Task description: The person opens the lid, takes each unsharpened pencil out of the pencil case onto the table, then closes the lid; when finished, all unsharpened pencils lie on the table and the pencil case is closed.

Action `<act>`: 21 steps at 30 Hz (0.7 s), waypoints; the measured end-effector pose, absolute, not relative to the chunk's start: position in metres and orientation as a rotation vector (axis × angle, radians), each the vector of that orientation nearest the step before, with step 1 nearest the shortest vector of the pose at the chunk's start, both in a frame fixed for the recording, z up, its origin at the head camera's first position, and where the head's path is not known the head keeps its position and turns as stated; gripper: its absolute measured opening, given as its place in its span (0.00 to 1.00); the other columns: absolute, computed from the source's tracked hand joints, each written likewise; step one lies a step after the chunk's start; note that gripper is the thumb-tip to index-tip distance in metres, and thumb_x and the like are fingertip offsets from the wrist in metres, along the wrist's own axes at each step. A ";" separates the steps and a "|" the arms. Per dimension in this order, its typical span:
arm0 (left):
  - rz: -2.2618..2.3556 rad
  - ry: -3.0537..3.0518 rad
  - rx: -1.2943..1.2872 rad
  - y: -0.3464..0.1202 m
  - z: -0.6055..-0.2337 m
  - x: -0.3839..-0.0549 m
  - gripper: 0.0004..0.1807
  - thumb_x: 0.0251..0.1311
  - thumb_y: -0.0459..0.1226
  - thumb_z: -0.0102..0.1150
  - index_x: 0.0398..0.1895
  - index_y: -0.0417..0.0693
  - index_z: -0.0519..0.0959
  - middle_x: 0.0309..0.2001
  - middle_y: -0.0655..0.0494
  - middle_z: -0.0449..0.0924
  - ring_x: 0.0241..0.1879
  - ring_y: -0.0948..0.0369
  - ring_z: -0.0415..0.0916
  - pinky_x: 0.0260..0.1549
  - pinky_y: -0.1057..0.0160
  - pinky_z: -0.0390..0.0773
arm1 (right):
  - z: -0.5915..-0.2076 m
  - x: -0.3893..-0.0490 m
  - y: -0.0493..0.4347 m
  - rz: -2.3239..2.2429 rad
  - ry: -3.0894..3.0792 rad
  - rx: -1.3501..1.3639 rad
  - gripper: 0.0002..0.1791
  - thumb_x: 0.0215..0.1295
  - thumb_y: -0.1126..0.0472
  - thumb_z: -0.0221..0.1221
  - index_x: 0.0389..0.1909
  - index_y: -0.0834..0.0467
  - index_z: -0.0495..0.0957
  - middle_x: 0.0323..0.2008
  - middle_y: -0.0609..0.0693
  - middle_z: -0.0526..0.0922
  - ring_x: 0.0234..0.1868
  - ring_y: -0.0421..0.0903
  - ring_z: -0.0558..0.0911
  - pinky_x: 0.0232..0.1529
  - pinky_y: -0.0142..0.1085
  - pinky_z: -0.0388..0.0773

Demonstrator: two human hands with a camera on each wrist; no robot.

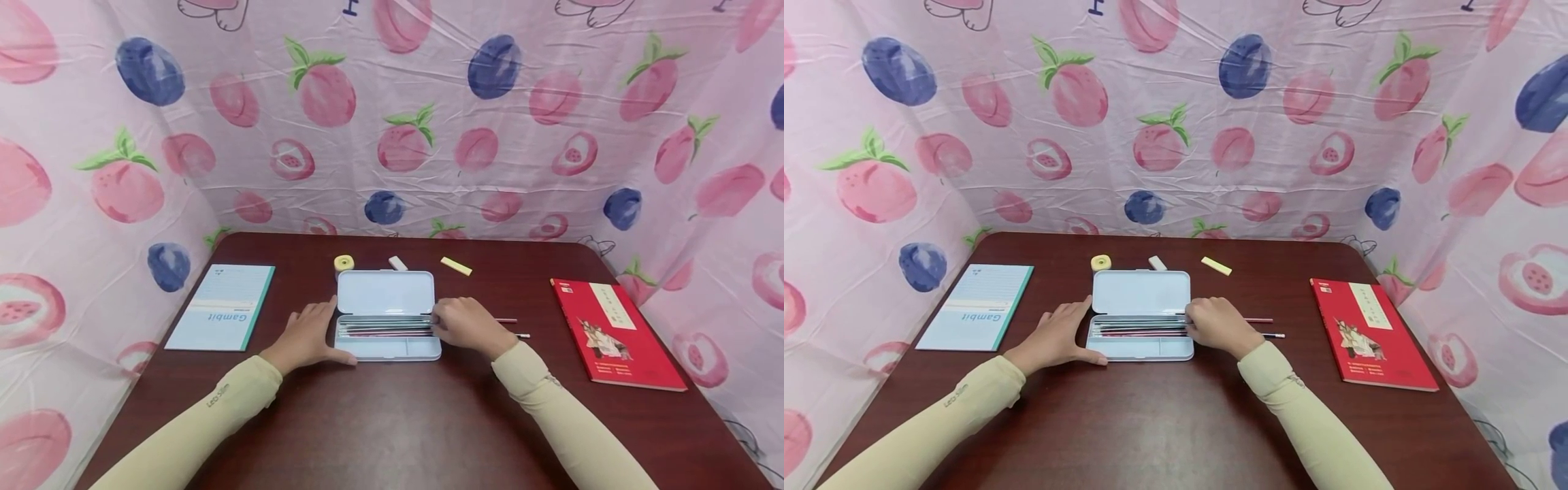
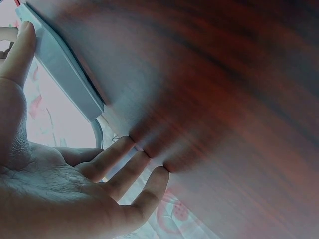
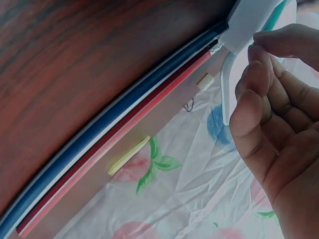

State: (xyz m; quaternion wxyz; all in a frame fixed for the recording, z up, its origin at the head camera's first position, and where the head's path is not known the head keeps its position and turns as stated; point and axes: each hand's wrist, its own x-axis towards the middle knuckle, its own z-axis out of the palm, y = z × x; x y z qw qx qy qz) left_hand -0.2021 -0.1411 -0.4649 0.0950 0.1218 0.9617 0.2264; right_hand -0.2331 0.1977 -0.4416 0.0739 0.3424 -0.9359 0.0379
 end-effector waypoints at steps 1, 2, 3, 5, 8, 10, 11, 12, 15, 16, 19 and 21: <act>0.672 2.852 0.362 -0.141 -0.465 -0.202 0.78 0.41 0.71 0.80 0.87 0.41 0.49 0.84 0.42 0.60 0.80 0.42 0.59 0.74 0.33 0.60 | -0.441 -0.232 0.199 0.118 -2.813 1.028 0.04 0.60 0.64 0.73 0.32 0.59 0.88 0.25 0.46 0.82 0.22 0.38 0.70 0.29 0.35 0.76; 0.674 2.852 0.363 -0.141 -0.465 -0.202 0.78 0.41 0.71 0.80 0.87 0.41 0.49 0.84 0.42 0.60 0.80 0.42 0.59 0.74 0.32 0.60 | -0.441 -0.232 0.200 0.121 -2.815 1.026 0.04 0.59 0.64 0.74 0.33 0.59 0.88 0.25 0.47 0.83 0.22 0.38 0.70 0.29 0.34 0.76; 0.676 2.852 0.364 -0.141 -0.465 -0.202 0.78 0.41 0.71 0.80 0.87 0.41 0.49 0.84 0.42 0.60 0.80 0.42 0.59 0.74 0.33 0.60 | -0.440 -0.231 0.202 0.122 -2.815 1.024 0.04 0.59 0.65 0.74 0.33 0.59 0.88 0.25 0.47 0.83 0.22 0.37 0.70 0.29 0.34 0.76; 0.678 2.853 0.369 -0.142 -0.464 -0.202 0.78 0.41 0.71 0.80 0.87 0.41 0.50 0.84 0.42 0.60 0.80 0.42 0.59 0.74 0.32 0.61 | -0.439 -0.230 0.205 0.119 -2.814 1.021 0.04 0.59 0.66 0.74 0.31 0.58 0.87 0.25 0.47 0.83 0.22 0.37 0.70 0.28 0.33 0.75; 0.673 2.855 0.373 -0.142 -0.464 -0.202 0.78 0.41 0.71 0.80 0.87 0.40 0.50 0.83 0.42 0.60 0.80 0.42 0.59 0.74 0.32 0.61 | -0.439 -0.228 0.211 0.115 -2.819 1.015 0.05 0.59 0.66 0.74 0.30 0.57 0.85 0.23 0.46 0.80 0.22 0.37 0.69 0.28 0.31 0.73; 0.666 2.858 0.377 -0.142 -0.464 -0.201 0.78 0.41 0.71 0.79 0.87 0.40 0.50 0.83 0.41 0.61 0.80 0.42 0.59 0.73 0.33 0.61 | -0.439 -0.227 0.216 0.114 -2.823 1.013 0.06 0.59 0.66 0.74 0.29 0.57 0.85 0.23 0.45 0.78 0.22 0.37 0.68 0.27 0.31 0.73; 0.664 2.859 0.379 -0.142 -0.464 -0.201 0.78 0.41 0.71 0.79 0.87 0.39 0.50 0.83 0.41 0.61 0.80 0.42 0.59 0.73 0.33 0.62 | -0.439 -0.226 0.218 0.113 -2.825 1.009 0.06 0.59 0.66 0.74 0.30 0.57 0.85 0.23 0.45 0.78 0.22 0.37 0.69 0.27 0.31 0.73; 0.662 2.860 0.381 -0.142 -0.465 -0.201 0.78 0.41 0.71 0.79 0.87 0.39 0.50 0.83 0.41 0.61 0.80 0.42 0.59 0.73 0.33 0.62 | -0.438 -0.225 0.220 0.113 -2.825 1.006 0.07 0.59 0.66 0.74 0.30 0.57 0.85 0.23 0.45 0.79 0.23 0.37 0.69 0.28 0.31 0.74; 0.660 2.861 0.380 -0.142 -0.465 -0.202 0.78 0.41 0.71 0.80 0.87 0.39 0.50 0.83 0.41 0.61 0.80 0.42 0.59 0.73 0.33 0.62 | -0.438 -0.223 0.228 0.116 -2.819 1.002 0.07 0.59 0.66 0.75 0.31 0.57 0.85 0.25 0.46 0.81 0.23 0.37 0.72 0.29 0.33 0.78; 0.660 2.860 0.380 -0.142 -0.465 -0.202 0.78 0.41 0.71 0.80 0.87 0.39 0.49 0.83 0.41 0.61 0.80 0.42 0.59 0.73 0.33 0.62 | -0.438 -0.223 0.231 0.116 -2.816 1.000 0.07 0.58 0.66 0.75 0.32 0.56 0.85 0.26 0.46 0.82 0.24 0.38 0.73 0.30 0.34 0.79; 0.662 2.860 0.379 -0.142 -0.464 -0.201 0.78 0.41 0.71 0.80 0.87 0.40 0.49 0.83 0.41 0.61 0.80 0.42 0.59 0.73 0.33 0.62 | -0.440 -0.221 0.239 0.128 -2.812 0.994 0.07 0.59 0.66 0.75 0.32 0.56 0.85 0.27 0.47 0.84 0.25 0.38 0.77 0.32 0.36 0.83; 0.662 2.859 0.378 -0.142 -0.464 -0.201 0.78 0.41 0.71 0.80 0.87 0.40 0.49 0.83 0.41 0.61 0.80 0.42 0.59 0.73 0.33 0.62 | -0.440 -0.219 0.244 0.139 -2.816 0.980 0.07 0.59 0.66 0.75 0.33 0.56 0.85 0.28 0.47 0.85 0.26 0.39 0.78 0.33 0.38 0.84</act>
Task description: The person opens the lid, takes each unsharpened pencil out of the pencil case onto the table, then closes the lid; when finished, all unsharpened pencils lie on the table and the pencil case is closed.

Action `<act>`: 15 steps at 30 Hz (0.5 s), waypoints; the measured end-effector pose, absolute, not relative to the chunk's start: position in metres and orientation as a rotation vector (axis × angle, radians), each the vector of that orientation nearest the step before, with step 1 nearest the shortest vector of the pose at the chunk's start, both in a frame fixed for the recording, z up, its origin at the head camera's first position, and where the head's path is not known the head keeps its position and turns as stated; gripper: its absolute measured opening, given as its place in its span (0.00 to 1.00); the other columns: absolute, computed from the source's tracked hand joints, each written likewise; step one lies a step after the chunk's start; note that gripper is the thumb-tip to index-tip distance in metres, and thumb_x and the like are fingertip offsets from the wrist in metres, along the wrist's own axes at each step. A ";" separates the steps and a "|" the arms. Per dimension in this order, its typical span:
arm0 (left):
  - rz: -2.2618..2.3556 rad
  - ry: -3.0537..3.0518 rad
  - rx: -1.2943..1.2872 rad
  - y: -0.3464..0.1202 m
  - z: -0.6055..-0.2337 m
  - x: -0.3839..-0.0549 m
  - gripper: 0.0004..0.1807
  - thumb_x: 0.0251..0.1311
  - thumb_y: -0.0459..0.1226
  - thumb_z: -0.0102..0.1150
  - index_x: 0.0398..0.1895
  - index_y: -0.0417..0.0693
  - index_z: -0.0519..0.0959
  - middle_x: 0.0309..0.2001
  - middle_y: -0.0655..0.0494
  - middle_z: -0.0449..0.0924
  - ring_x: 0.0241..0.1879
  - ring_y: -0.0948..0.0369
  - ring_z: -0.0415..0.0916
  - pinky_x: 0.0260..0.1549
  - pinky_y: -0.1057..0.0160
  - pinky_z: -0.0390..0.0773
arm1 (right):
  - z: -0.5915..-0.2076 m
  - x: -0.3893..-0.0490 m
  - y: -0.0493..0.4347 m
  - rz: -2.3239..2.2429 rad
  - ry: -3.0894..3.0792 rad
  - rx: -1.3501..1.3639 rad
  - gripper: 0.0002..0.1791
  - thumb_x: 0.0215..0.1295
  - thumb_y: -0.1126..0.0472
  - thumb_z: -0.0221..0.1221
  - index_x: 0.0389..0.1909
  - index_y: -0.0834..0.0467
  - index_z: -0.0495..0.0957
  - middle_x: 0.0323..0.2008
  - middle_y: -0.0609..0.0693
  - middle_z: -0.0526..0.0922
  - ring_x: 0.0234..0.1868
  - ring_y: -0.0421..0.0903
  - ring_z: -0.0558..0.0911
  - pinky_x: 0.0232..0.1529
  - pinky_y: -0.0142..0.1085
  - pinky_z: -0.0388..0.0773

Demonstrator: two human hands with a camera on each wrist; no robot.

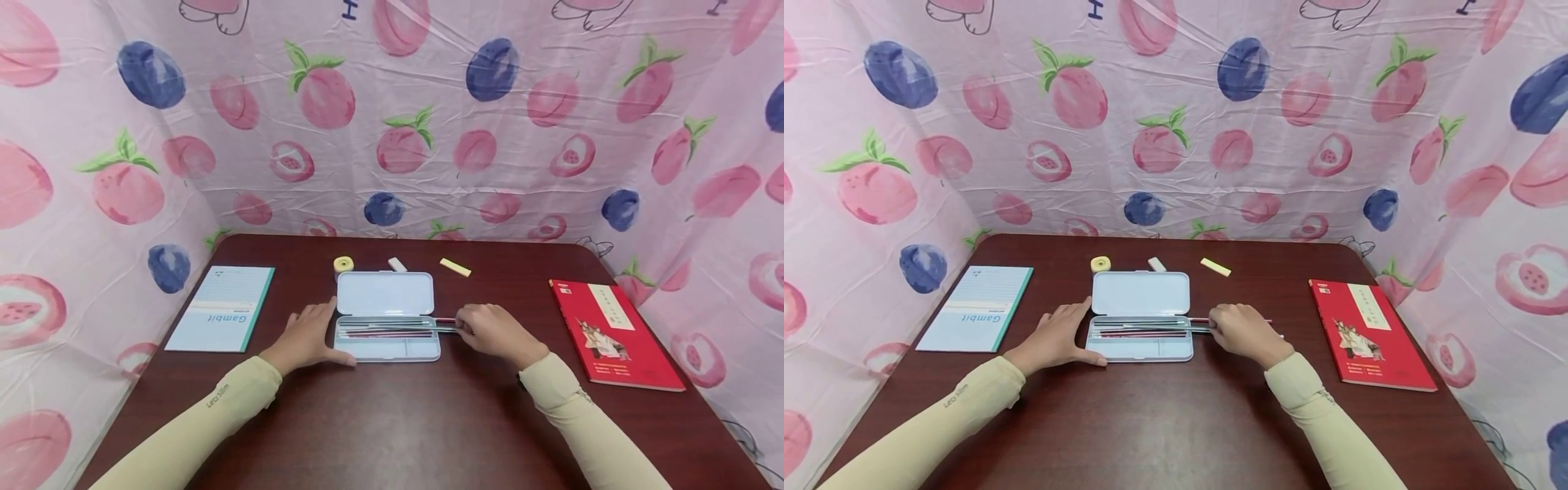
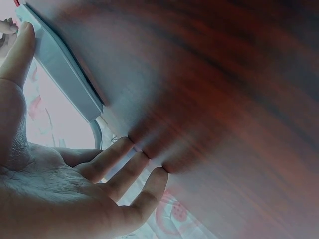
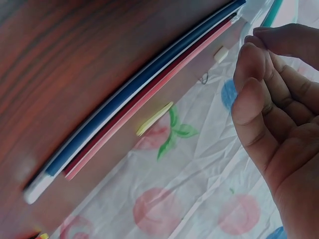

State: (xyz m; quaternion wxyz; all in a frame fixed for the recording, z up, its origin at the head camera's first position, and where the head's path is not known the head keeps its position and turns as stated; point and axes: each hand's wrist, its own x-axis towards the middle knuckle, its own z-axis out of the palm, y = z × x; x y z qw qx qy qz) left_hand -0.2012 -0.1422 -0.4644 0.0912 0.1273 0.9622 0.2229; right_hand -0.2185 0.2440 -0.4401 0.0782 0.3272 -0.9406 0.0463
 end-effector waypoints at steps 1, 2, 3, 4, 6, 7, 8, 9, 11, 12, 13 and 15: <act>0.662 2.859 0.378 -0.142 -0.465 -0.201 0.78 0.42 0.71 0.80 0.87 0.40 0.49 0.83 0.41 0.61 0.80 0.42 0.60 0.73 0.33 0.62 | -0.441 -0.218 0.247 0.143 -2.818 0.970 0.07 0.58 0.66 0.75 0.33 0.56 0.85 0.28 0.47 0.85 0.26 0.39 0.79 0.34 0.38 0.85; 0.662 2.858 0.377 -0.142 -0.465 -0.201 0.78 0.42 0.71 0.80 0.87 0.40 0.49 0.83 0.41 0.61 0.80 0.42 0.59 0.73 0.33 0.62 | -0.440 -0.217 0.250 0.147 -2.818 0.964 0.07 0.59 0.66 0.75 0.33 0.56 0.85 0.28 0.47 0.85 0.27 0.40 0.80 0.34 0.39 0.85; 0.662 2.859 0.376 -0.142 -0.465 -0.201 0.78 0.42 0.71 0.80 0.87 0.40 0.49 0.83 0.41 0.61 0.80 0.42 0.59 0.73 0.33 0.61 | -0.440 -0.215 0.253 0.150 -2.818 0.956 0.07 0.58 0.66 0.75 0.33 0.56 0.85 0.28 0.47 0.85 0.27 0.40 0.80 0.35 0.40 0.86; 0.660 2.860 0.376 -0.142 -0.465 -0.201 0.78 0.42 0.71 0.80 0.87 0.40 0.49 0.83 0.41 0.61 0.80 0.42 0.59 0.73 0.33 0.61 | -0.440 -0.214 0.256 0.154 -2.820 0.948 0.08 0.58 0.67 0.75 0.33 0.56 0.85 0.28 0.47 0.85 0.27 0.40 0.81 0.35 0.40 0.86; 0.656 2.863 0.375 -0.142 -0.465 -0.202 0.78 0.42 0.71 0.80 0.87 0.40 0.49 0.83 0.41 0.61 0.80 0.42 0.59 0.73 0.33 0.61 | -0.440 -0.213 0.262 0.164 -2.818 0.938 0.08 0.58 0.67 0.75 0.33 0.56 0.85 0.29 0.47 0.85 0.28 0.40 0.81 0.36 0.40 0.87; 0.655 2.864 0.376 -0.142 -0.465 -0.202 0.78 0.42 0.71 0.80 0.87 0.40 0.49 0.83 0.41 0.61 0.80 0.42 0.59 0.73 0.33 0.62 | -0.440 -0.212 0.265 0.168 -2.819 0.933 0.09 0.58 0.66 0.76 0.33 0.56 0.85 0.29 0.46 0.85 0.28 0.40 0.81 0.36 0.40 0.87; 0.655 2.864 0.378 -0.142 -0.465 -0.202 0.78 0.42 0.71 0.80 0.87 0.40 0.49 0.83 0.41 0.61 0.80 0.41 0.60 0.73 0.33 0.62 | -0.440 -0.211 0.268 0.172 -2.821 0.928 0.09 0.58 0.66 0.76 0.33 0.55 0.84 0.29 0.46 0.85 0.28 0.39 0.81 0.37 0.40 0.87; 0.654 2.865 0.379 -0.142 -0.465 -0.202 0.78 0.42 0.71 0.79 0.87 0.40 0.50 0.83 0.41 0.61 0.80 0.42 0.60 0.73 0.33 0.62 | -0.440 -0.210 0.271 0.179 -2.823 0.924 0.09 0.58 0.66 0.76 0.34 0.55 0.84 0.29 0.46 0.85 0.28 0.39 0.80 0.36 0.40 0.87; 0.656 2.866 0.381 -0.141 -0.465 -0.202 0.78 0.42 0.71 0.80 0.87 0.40 0.50 0.83 0.41 0.61 0.79 0.41 0.60 0.72 0.33 0.62 | -0.440 -0.209 0.277 0.186 -2.818 0.921 0.10 0.58 0.66 0.77 0.34 0.54 0.84 0.29 0.45 0.84 0.28 0.38 0.80 0.36 0.39 0.87; 0.658 2.865 0.380 -0.141 -0.465 -0.201 0.78 0.42 0.71 0.80 0.87 0.40 0.50 0.83 0.41 0.61 0.80 0.41 0.60 0.72 0.33 0.62 | -0.440 -0.208 0.279 0.190 -2.814 0.920 0.10 0.57 0.66 0.77 0.34 0.54 0.84 0.29 0.45 0.84 0.28 0.38 0.80 0.37 0.39 0.87; 0.658 2.865 0.381 -0.141 -0.465 -0.201 0.78 0.41 0.71 0.80 0.87 0.40 0.50 0.83 0.41 0.61 0.79 0.41 0.60 0.72 0.33 0.62 | -0.440 -0.207 0.282 0.193 -2.809 0.921 0.11 0.57 0.66 0.77 0.34 0.54 0.84 0.29 0.45 0.84 0.28 0.38 0.80 0.36 0.39 0.86; 0.657 2.865 0.380 -0.141 -0.464 -0.201 0.78 0.41 0.71 0.79 0.87 0.40 0.50 0.83 0.41 0.61 0.80 0.41 0.60 0.73 0.33 0.62 | -0.441 -0.206 0.288 0.201 -2.802 0.920 0.11 0.56 0.67 0.77 0.33 0.54 0.84 0.29 0.45 0.84 0.28 0.38 0.81 0.36 0.39 0.86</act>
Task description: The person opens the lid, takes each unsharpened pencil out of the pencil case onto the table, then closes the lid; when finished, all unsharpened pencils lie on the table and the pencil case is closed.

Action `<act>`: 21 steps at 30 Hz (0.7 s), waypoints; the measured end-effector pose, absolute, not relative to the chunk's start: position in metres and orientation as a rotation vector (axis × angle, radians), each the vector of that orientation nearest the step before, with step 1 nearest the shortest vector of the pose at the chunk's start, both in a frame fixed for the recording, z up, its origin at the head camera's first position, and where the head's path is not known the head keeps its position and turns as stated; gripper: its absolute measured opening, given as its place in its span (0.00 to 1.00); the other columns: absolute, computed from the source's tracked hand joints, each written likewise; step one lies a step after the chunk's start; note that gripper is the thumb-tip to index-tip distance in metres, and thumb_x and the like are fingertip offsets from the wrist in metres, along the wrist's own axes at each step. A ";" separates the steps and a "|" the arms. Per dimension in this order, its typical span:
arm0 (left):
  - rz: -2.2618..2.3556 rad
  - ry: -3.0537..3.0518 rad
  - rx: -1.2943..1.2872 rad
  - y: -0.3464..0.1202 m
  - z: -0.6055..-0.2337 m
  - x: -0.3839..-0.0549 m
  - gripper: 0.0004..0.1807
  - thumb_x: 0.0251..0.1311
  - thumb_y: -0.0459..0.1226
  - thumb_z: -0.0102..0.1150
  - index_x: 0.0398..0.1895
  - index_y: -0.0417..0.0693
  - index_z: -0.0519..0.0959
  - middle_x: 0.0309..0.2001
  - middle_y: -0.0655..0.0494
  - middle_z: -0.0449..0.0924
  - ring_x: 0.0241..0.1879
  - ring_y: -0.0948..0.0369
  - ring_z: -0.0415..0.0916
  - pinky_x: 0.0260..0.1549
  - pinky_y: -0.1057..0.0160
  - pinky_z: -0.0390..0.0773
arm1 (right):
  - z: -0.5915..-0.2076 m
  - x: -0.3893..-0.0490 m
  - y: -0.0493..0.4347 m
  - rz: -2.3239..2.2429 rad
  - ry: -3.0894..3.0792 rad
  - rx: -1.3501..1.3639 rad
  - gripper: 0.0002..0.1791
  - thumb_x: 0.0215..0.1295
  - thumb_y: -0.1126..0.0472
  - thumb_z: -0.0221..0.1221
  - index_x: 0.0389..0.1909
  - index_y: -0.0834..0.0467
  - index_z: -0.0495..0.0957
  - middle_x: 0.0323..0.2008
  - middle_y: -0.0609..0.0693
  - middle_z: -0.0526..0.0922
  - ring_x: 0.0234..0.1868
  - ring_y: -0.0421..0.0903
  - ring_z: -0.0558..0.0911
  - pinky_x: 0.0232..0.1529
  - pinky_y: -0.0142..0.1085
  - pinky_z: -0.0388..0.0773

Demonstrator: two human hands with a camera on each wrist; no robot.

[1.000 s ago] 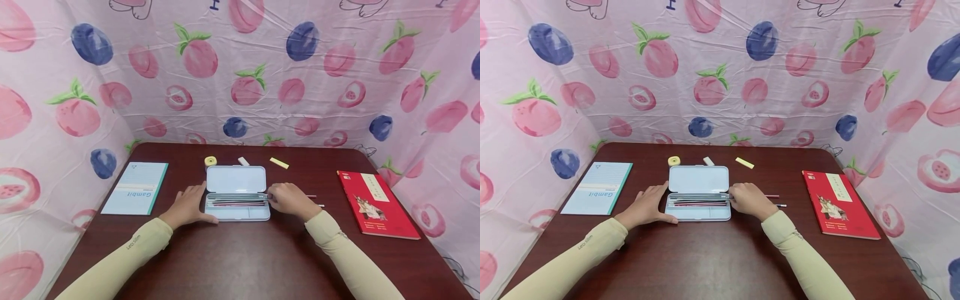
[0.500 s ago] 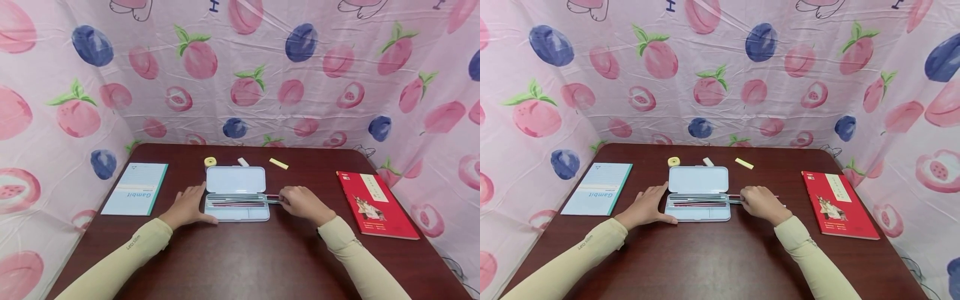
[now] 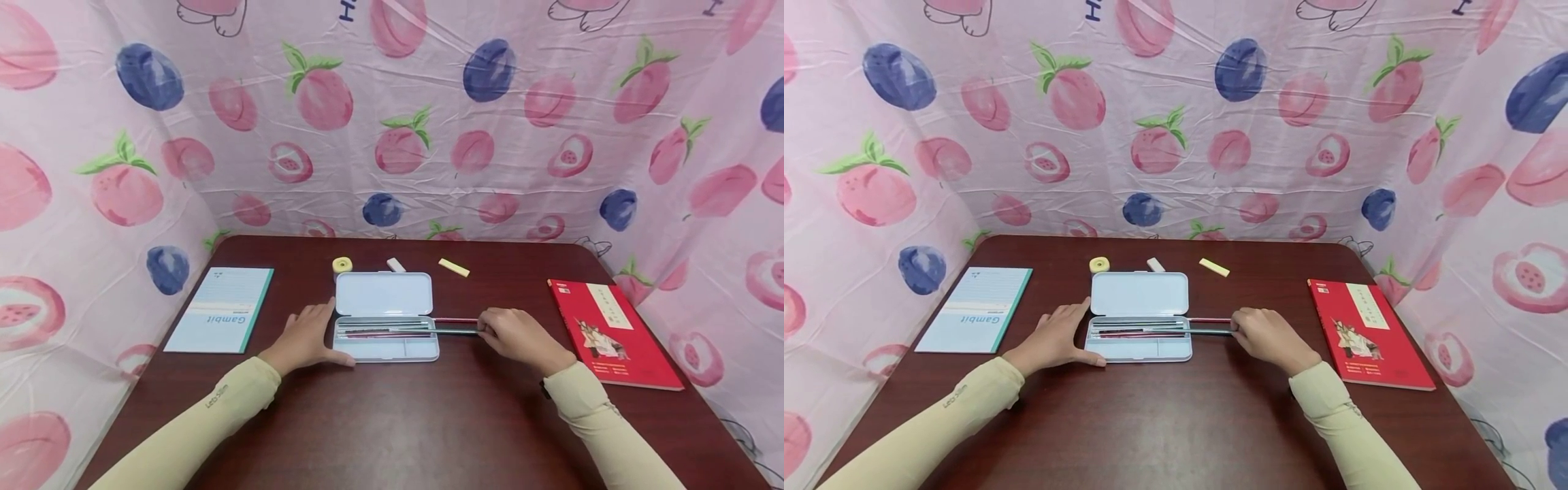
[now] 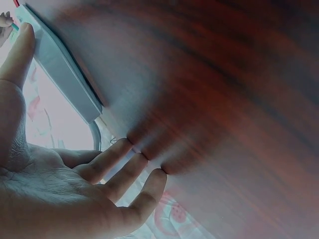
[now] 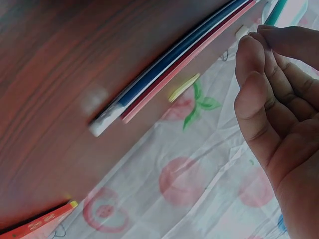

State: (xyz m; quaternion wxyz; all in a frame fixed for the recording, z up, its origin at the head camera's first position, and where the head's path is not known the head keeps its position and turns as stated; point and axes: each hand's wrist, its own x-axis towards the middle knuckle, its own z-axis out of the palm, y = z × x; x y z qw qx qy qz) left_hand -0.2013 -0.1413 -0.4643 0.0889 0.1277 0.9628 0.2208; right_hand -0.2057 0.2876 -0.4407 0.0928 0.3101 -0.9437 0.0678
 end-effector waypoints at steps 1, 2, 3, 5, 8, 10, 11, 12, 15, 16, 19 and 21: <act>0.657 2.864 0.380 -0.141 -0.464 -0.201 0.78 0.41 0.71 0.79 0.87 0.40 0.50 0.83 0.41 0.61 0.80 0.41 0.60 0.73 0.33 0.62 | -0.441 -0.205 0.290 0.204 -2.804 0.915 0.11 0.56 0.67 0.77 0.34 0.54 0.84 0.30 0.45 0.84 0.28 0.38 0.81 0.36 0.39 0.86; 0.655 2.862 0.376 -0.141 -0.464 -0.201 0.78 0.41 0.71 0.79 0.87 0.40 0.50 0.83 0.41 0.60 0.80 0.41 0.59 0.73 0.33 0.61 | -0.441 -0.204 0.292 0.209 -2.808 0.908 0.11 0.56 0.66 0.77 0.34 0.54 0.84 0.30 0.45 0.85 0.28 0.38 0.80 0.36 0.39 0.86; 0.654 2.862 0.377 -0.141 -0.464 -0.202 0.78 0.42 0.71 0.79 0.87 0.40 0.49 0.83 0.41 0.60 0.80 0.41 0.59 0.74 0.33 0.61 | -0.442 -0.203 0.295 0.213 -2.815 0.900 0.11 0.56 0.66 0.77 0.34 0.54 0.84 0.30 0.45 0.85 0.28 0.38 0.80 0.36 0.39 0.86; 0.654 2.861 0.377 -0.141 -0.464 -0.202 0.78 0.42 0.71 0.79 0.87 0.41 0.49 0.83 0.41 0.60 0.80 0.41 0.59 0.74 0.32 0.60 | -0.442 -0.202 0.299 0.222 -2.829 0.881 0.11 0.56 0.65 0.78 0.34 0.53 0.84 0.30 0.44 0.85 0.28 0.37 0.79 0.36 0.38 0.86; 0.658 2.859 0.374 -0.141 -0.464 -0.202 0.77 0.42 0.71 0.79 0.87 0.41 0.50 0.83 0.41 0.60 0.80 0.41 0.59 0.75 0.32 0.60 | -0.444 -0.201 0.304 0.230 -2.840 0.869 0.12 0.56 0.64 0.78 0.34 0.53 0.83 0.30 0.43 0.84 0.28 0.35 0.78 0.35 0.37 0.85; 0.660 2.858 0.373 -0.141 -0.464 -0.202 0.77 0.42 0.71 0.79 0.87 0.41 0.50 0.83 0.41 0.60 0.80 0.41 0.59 0.75 0.32 0.60 | -0.443 -0.200 0.307 0.233 -2.850 0.858 0.13 0.56 0.63 0.79 0.35 0.52 0.83 0.29 0.42 0.84 0.28 0.34 0.77 0.36 0.36 0.85; 0.661 2.857 0.371 -0.141 -0.465 -0.202 0.77 0.42 0.71 0.79 0.87 0.41 0.50 0.83 0.41 0.60 0.80 0.41 0.59 0.75 0.32 0.60 | -0.443 -0.199 0.309 0.233 -2.856 0.853 0.13 0.56 0.63 0.79 0.35 0.52 0.83 0.30 0.42 0.84 0.28 0.34 0.77 0.36 0.36 0.85; 0.662 2.856 0.368 -0.141 -0.465 -0.203 0.78 0.41 0.71 0.79 0.87 0.41 0.50 0.83 0.41 0.60 0.81 0.41 0.58 0.75 0.32 0.60 | -0.442 -0.198 0.311 0.233 -2.862 0.853 0.13 0.56 0.63 0.79 0.36 0.53 0.83 0.30 0.42 0.84 0.28 0.34 0.77 0.36 0.37 0.85; 0.663 2.856 0.368 -0.141 -0.466 -0.202 0.77 0.41 0.71 0.79 0.87 0.42 0.49 0.84 0.41 0.60 0.81 0.41 0.58 0.75 0.31 0.59 | -0.441 -0.196 0.317 0.238 -2.888 0.835 0.13 0.57 0.61 0.79 0.37 0.53 0.83 0.31 0.43 0.84 0.29 0.34 0.78 0.37 0.37 0.86; 0.665 2.854 0.366 -0.141 -0.466 -0.202 0.78 0.41 0.71 0.79 0.87 0.42 0.49 0.84 0.41 0.60 0.81 0.41 0.58 0.76 0.32 0.59 | -0.441 -0.196 0.319 0.243 -2.895 0.831 0.13 0.57 0.61 0.79 0.37 0.53 0.83 0.31 0.43 0.85 0.29 0.34 0.78 0.37 0.37 0.86; 0.668 2.854 0.372 -0.141 -0.466 -0.202 0.77 0.41 0.71 0.79 0.87 0.41 0.50 0.83 0.41 0.60 0.80 0.41 0.59 0.75 0.32 0.60 | -0.440 -0.194 0.325 0.264 -2.923 0.816 0.13 0.58 0.60 0.78 0.38 0.52 0.83 0.32 0.42 0.85 0.31 0.34 0.79 0.38 0.37 0.86; 0.668 2.854 0.372 -0.141 -0.466 -0.202 0.77 0.41 0.71 0.80 0.87 0.42 0.50 0.84 0.41 0.60 0.80 0.41 0.59 0.75 0.32 0.60 | -0.440 -0.193 0.329 0.279 -2.944 0.801 0.13 0.58 0.60 0.78 0.39 0.52 0.84 0.33 0.42 0.85 0.32 0.34 0.80 0.39 0.37 0.86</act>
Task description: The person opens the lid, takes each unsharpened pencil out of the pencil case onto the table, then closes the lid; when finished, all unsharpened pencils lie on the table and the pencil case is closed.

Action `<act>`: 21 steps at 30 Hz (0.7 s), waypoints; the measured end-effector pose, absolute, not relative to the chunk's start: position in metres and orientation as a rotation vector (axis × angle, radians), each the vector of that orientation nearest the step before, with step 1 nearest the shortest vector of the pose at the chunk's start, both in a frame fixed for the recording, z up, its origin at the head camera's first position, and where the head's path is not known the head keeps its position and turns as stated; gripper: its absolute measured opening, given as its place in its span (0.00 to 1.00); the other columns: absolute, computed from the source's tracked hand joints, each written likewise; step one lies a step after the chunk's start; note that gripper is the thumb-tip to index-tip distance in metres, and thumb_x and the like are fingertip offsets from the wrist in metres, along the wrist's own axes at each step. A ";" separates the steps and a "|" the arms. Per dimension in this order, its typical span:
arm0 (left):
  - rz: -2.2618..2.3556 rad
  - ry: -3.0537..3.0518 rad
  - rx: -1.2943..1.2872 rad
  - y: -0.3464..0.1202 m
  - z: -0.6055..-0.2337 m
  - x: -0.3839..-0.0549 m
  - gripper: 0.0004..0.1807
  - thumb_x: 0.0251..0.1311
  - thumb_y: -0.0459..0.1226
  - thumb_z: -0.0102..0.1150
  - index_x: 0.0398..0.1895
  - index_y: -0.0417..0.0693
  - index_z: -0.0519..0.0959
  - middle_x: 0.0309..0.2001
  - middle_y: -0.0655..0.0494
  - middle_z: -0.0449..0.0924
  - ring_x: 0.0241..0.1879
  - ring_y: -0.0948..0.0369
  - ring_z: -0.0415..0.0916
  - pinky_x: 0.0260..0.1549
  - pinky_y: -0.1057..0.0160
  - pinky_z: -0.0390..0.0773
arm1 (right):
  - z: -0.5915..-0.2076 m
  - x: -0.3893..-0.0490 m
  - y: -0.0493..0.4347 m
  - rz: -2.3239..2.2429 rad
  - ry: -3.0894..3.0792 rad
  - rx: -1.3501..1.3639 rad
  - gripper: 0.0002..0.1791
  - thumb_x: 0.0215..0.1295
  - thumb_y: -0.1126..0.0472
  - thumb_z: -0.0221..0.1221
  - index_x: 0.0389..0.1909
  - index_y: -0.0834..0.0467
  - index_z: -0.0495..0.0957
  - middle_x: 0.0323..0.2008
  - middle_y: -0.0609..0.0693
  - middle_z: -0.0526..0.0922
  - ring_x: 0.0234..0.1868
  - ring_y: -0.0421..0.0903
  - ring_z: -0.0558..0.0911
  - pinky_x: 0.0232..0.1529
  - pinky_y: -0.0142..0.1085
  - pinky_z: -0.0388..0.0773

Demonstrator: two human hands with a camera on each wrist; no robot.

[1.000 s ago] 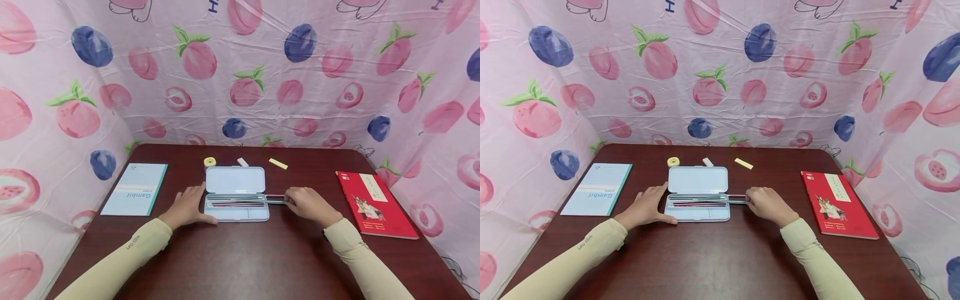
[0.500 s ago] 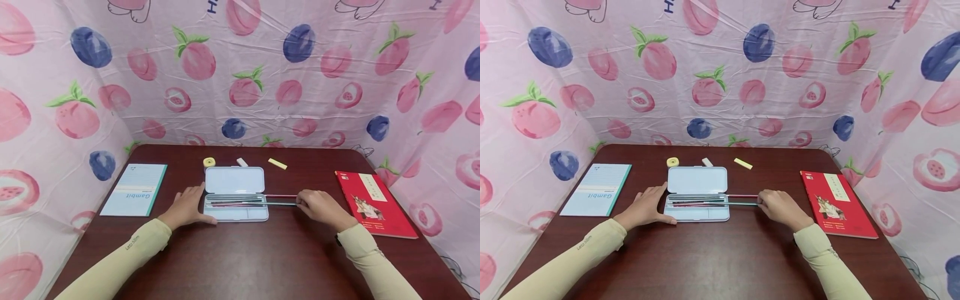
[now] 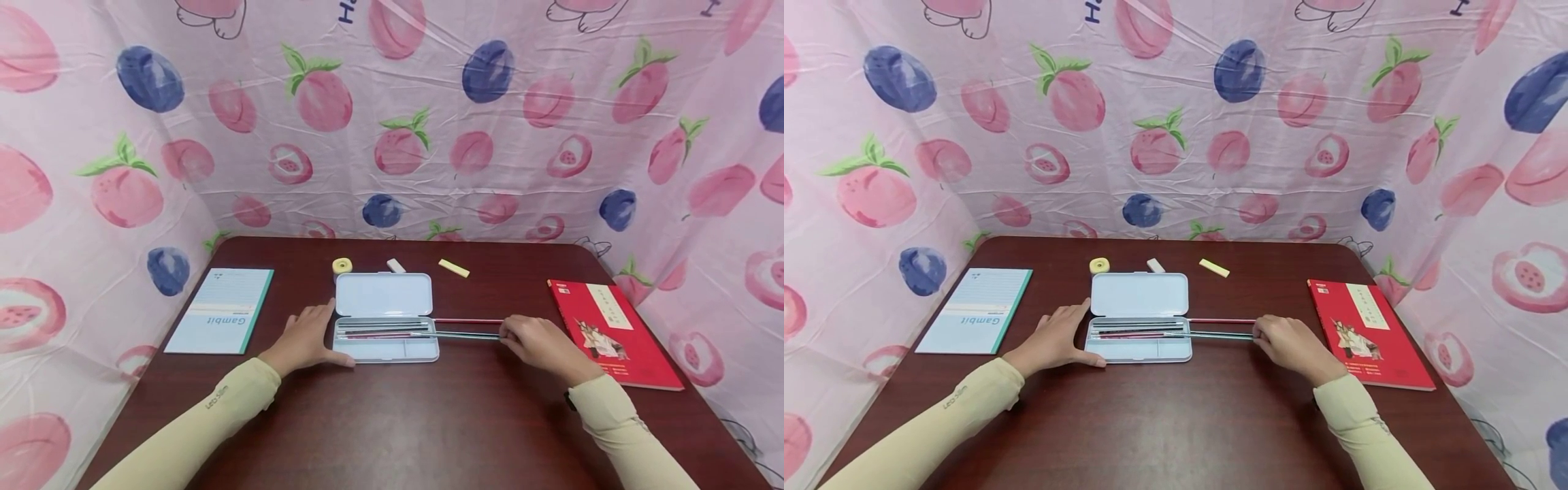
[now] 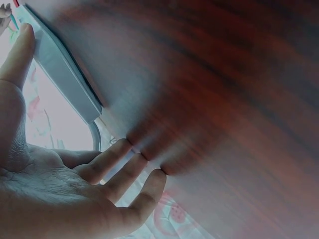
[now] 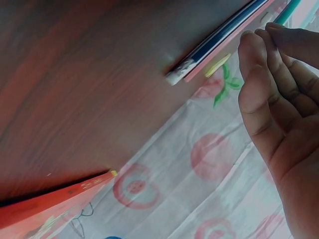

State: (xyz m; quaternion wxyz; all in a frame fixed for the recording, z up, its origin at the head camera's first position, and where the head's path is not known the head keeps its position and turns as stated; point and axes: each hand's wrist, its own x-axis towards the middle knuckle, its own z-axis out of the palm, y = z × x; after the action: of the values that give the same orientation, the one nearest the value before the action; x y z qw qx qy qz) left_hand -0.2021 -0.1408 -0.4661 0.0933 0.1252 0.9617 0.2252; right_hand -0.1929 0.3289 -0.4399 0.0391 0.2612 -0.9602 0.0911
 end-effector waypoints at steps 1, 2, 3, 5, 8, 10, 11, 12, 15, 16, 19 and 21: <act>0.668 2.852 0.369 -0.141 -0.466 -0.202 0.78 0.41 0.71 0.80 0.87 0.42 0.49 0.84 0.41 0.59 0.81 0.41 0.58 0.75 0.32 0.59 | -0.440 -0.192 0.331 0.287 -2.953 0.787 0.13 0.58 0.59 0.78 0.39 0.52 0.84 0.33 0.42 0.85 0.32 0.34 0.80 0.39 0.37 0.87; 0.669 2.855 0.373 -0.141 -0.466 -0.202 0.77 0.41 0.71 0.79 0.87 0.42 0.50 0.84 0.41 0.60 0.80 0.41 0.59 0.75 0.32 0.59 | -0.440 -0.191 0.332 0.292 -2.960 0.780 0.13 0.58 0.60 0.78 0.40 0.51 0.84 0.34 0.42 0.85 0.32 0.34 0.80 0.39 0.37 0.87; 0.669 2.852 0.368 -0.141 -0.466 -0.202 0.77 0.41 0.71 0.79 0.87 0.42 0.49 0.84 0.41 0.59 0.81 0.41 0.58 0.75 0.32 0.59 | -0.440 -0.190 0.334 0.293 -2.965 0.773 0.13 0.58 0.60 0.79 0.40 0.51 0.84 0.34 0.42 0.85 0.33 0.34 0.80 0.39 0.37 0.87; 0.669 2.849 0.365 -0.140 -0.466 -0.202 0.78 0.41 0.71 0.79 0.87 0.43 0.49 0.84 0.41 0.59 0.81 0.41 0.58 0.76 0.31 0.58 | -0.440 -0.189 0.337 0.290 -2.966 0.767 0.13 0.58 0.60 0.79 0.40 0.51 0.84 0.34 0.41 0.85 0.33 0.34 0.79 0.39 0.36 0.86; 0.671 2.853 0.369 -0.141 -0.466 -0.201 0.77 0.41 0.71 0.79 0.87 0.42 0.50 0.84 0.41 0.59 0.81 0.41 0.58 0.76 0.31 0.58 | -0.440 -0.188 0.340 0.283 -2.963 0.765 0.13 0.58 0.60 0.79 0.39 0.51 0.84 0.33 0.41 0.85 0.32 0.34 0.78 0.38 0.36 0.86; 0.670 2.854 0.367 -0.141 -0.466 -0.201 0.77 0.42 0.71 0.79 0.87 0.42 0.49 0.84 0.41 0.59 0.81 0.41 0.58 0.76 0.31 0.58 | -0.440 -0.187 0.342 0.278 -2.965 0.760 0.13 0.58 0.60 0.79 0.39 0.51 0.85 0.33 0.41 0.85 0.32 0.34 0.78 0.38 0.37 0.86; 0.670 2.857 0.368 -0.141 -0.466 -0.201 0.77 0.42 0.71 0.79 0.87 0.41 0.50 0.84 0.41 0.59 0.81 0.41 0.58 0.76 0.30 0.58 | -0.439 -0.187 0.343 0.278 -2.968 0.757 0.13 0.58 0.60 0.79 0.39 0.51 0.85 0.34 0.41 0.86 0.32 0.34 0.78 0.38 0.37 0.86; 0.671 2.858 0.371 -0.141 -0.466 -0.201 0.77 0.42 0.71 0.79 0.87 0.41 0.50 0.84 0.41 0.59 0.81 0.41 0.58 0.75 0.30 0.58 | -0.439 -0.187 0.344 0.278 -2.970 0.753 0.13 0.58 0.60 0.79 0.39 0.51 0.85 0.34 0.41 0.86 0.32 0.34 0.78 0.38 0.37 0.86; 0.670 2.859 0.368 -0.141 -0.466 -0.202 0.77 0.41 0.71 0.79 0.87 0.41 0.50 0.84 0.41 0.59 0.81 0.41 0.58 0.75 0.30 0.58 | -0.440 -0.186 0.347 0.269 -2.969 0.752 0.13 0.58 0.60 0.79 0.39 0.50 0.85 0.33 0.41 0.86 0.32 0.34 0.79 0.38 0.37 0.86; 0.669 2.860 0.370 -0.141 -0.466 -0.202 0.77 0.41 0.71 0.79 0.87 0.41 0.50 0.84 0.41 0.59 0.81 0.41 0.58 0.75 0.30 0.59 | -0.440 -0.186 0.348 0.267 -2.967 0.751 0.13 0.58 0.60 0.79 0.39 0.50 0.84 0.33 0.41 0.86 0.32 0.34 0.79 0.38 0.37 0.85; 0.665 2.860 0.373 -0.141 -0.466 -0.202 0.78 0.41 0.71 0.79 0.87 0.41 0.50 0.84 0.41 0.59 0.81 0.41 0.58 0.75 0.31 0.59 | -0.442 -0.185 0.351 0.265 -2.954 0.752 0.13 0.57 0.60 0.79 0.38 0.50 0.84 0.33 0.40 0.85 0.32 0.33 0.79 0.37 0.35 0.85; 0.659 2.856 0.371 -0.141 -0.466 -0.202 0.78 0.41 0.72 0.79 0.87 0.42 0.49 0.84 0.41 0.59 0.81 0.41 0.58 0.75 0.31 0.58 | -0.442 -0.184 0.354 0.271 -2.944 0.754 0.14 0.56 0.60 0.80 0.38 0.50 0.84 0.33 0.39 0.85 0.31 0.33 0.78 0.36 0.34 0.84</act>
State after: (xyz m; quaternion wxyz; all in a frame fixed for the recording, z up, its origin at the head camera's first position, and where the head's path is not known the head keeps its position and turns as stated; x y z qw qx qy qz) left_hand -0.2019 -0.1407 -0.4662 0.0934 0.1249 0.9625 0.2219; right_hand -0.1836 0.3540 -0.4424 0.0451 0.2468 -0.9639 0.0888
